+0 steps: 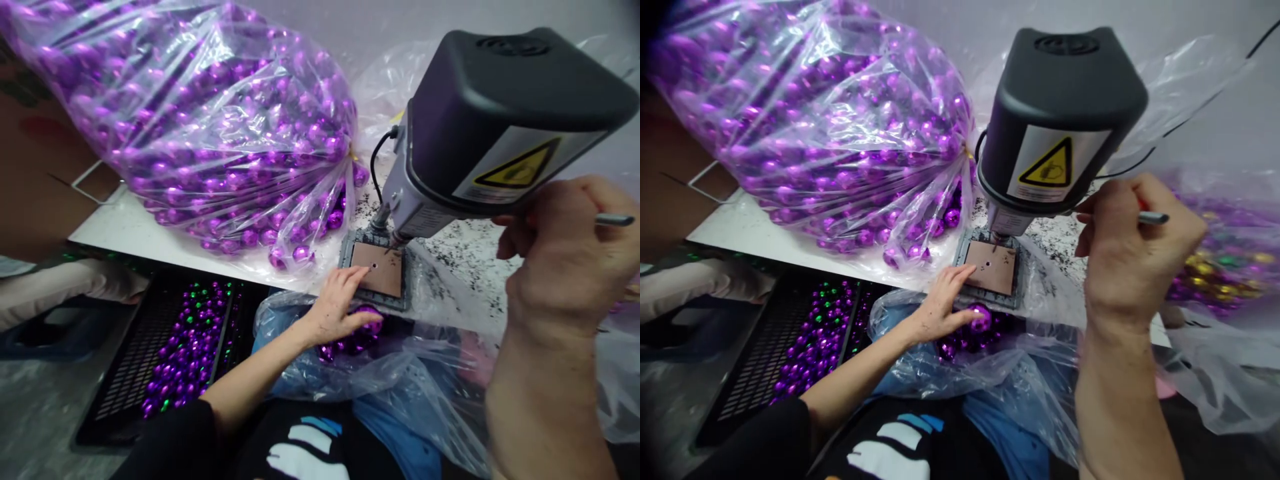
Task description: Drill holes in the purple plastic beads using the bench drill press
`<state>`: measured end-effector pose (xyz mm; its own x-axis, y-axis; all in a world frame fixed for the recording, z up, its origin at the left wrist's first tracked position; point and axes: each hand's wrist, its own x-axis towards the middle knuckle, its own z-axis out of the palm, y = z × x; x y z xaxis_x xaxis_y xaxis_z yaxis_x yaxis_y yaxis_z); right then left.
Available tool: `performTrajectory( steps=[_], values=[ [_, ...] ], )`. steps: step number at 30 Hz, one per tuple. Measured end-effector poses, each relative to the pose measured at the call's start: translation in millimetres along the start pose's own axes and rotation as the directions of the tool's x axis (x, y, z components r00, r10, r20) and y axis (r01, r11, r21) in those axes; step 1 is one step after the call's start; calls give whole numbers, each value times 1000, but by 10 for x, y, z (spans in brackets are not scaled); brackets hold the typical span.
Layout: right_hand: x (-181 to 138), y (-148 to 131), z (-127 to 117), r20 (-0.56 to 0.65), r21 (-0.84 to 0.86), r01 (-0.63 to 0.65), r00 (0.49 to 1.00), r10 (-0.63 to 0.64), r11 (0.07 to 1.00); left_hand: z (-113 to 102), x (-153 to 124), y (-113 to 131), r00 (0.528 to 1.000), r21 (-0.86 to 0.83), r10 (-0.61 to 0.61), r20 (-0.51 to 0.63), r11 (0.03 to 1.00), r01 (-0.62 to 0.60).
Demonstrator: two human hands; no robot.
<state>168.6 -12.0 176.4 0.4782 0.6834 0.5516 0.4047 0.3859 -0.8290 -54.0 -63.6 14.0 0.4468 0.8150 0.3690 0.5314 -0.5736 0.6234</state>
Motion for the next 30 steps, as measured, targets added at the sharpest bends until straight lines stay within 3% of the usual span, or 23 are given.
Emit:
performTrajectory(
  steps=[3, 6, 9, 12, 14, 16, 18, 20, 22, 25, 28, 30],
  values=[
    [44, -52, -21, 21, -2, -38, 999, 38, 999, -314, 118, -273, 997, 255, -74, -22, 964, 77],
    [70, -75, -33, 58, -34, -31, 998, 33, 999, -625, 219, -553, 974, 479, -214, -72, 849, 222],
    [78, -74, -21, 70, -38, -24, 997, 26, 999, -785, 260, -699, 961, 567, -274, -22, 789, 238],
    [84, -64, -6, 49, -5, -21, 999, 21, 1000, -800, 294, -735, 950, 580, -299, 86, 790, 196],
    [91, -60, -6, 50, 0, -26, 998, 25, 1000, -795, 332, -732, 945, 539, -311, 102, 816, 210],
    [99, -56, -15, 69, -8, -33, 997, 34, 999, -800, 375, -710, 956, 403, -289, 51, 882, 245],
    [110, -51, -24, 86, -18, -43, 995, 45, 999, -795, 412, -655, 967, 155, -251, -40, 955, 254],
    [124, -45, -27, 87, -20, -53, 995, 54, 998, -742, 436, -559, 966, -146, -244, -88, 962, 230],
    [138, -40, -25, 77, -25, -51, 996, 53, 998, -628, 450, -440, 960, -433, -278, -37, 870, 235],
    [150, -41, -25, 89, -34, -47, 995, 50, 998, -403, 462, -287, 920, -727, -356, 162, 587, 355],
    [152, -49, -33, 116, -36, -46, 992, 50, 998, -227, 466, -230, 850, -844, -392, 353, 259, 470],
    [152, -52, -35, 124, -42, -44, 991, 49, 998, -171, 463, -234, 816, -855, -378, 438, 105, 507]
  ],
)
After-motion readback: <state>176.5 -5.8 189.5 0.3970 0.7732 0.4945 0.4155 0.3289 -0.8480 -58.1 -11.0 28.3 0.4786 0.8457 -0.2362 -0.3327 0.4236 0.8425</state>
